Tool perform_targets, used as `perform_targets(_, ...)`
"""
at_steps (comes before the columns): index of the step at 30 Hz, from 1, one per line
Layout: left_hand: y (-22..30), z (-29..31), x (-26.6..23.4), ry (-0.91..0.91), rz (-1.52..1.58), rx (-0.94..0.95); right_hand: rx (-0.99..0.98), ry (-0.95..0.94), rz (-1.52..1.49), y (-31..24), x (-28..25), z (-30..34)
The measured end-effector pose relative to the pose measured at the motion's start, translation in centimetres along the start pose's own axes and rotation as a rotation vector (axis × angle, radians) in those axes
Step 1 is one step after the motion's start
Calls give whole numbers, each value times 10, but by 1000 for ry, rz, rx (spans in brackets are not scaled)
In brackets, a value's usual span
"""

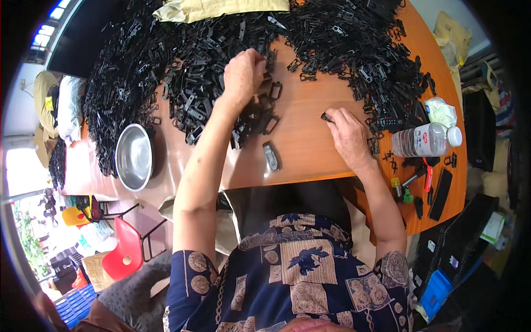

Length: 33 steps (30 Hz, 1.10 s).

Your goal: The person repeatedly picks up plastic buckle parts from the table and assembles them by fitting and snapping the pieces together by hand.

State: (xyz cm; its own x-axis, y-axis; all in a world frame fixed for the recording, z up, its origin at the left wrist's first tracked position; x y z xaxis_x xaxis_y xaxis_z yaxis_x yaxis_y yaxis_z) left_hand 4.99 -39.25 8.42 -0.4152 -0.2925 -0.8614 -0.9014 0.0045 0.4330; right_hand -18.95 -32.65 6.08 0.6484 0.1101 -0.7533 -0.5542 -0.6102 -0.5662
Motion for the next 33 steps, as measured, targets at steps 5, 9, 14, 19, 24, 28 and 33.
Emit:
perform_targets(5,3,-27,42,-229,-297,-11,4,-65,-12,9,1,-1)
perform_targets(9,11,-24,56,-233,-394,31,-12,-59,-38,12,-1,-1)
perform_targets(14,3,-16,57,-198,-316,38,-53,-33,-51,10,-4,-1)
perform_targets(19,40,-14,47,-14,-134,220,-15,95,-158,7,-18,0)
perform_targets(24,38,-17,84,-210,-252,143,-49,187,-177,-5,-29,8)
perform_targets(28,28,-9,71,-192,-199,73,-72,194,-146,-13,-31,14)
perform_targets(33,42,51,25,-106,462,31,22,188,-252,-9,-24,28)
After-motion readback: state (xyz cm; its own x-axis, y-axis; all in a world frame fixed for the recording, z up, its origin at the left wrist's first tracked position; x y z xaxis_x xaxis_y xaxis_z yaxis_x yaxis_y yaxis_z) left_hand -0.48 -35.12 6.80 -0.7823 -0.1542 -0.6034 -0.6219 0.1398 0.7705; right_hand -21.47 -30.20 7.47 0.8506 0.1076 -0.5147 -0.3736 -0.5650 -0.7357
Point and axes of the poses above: each hand's wrist, its own z-axis away from the middle knuckle, its own x-axis out of the palm, y = z × x, the point moved 10 cm from there along -z, towards the middle knuckle, and after that the axes turned 2 degrees about -y, right-handed, at the moved point
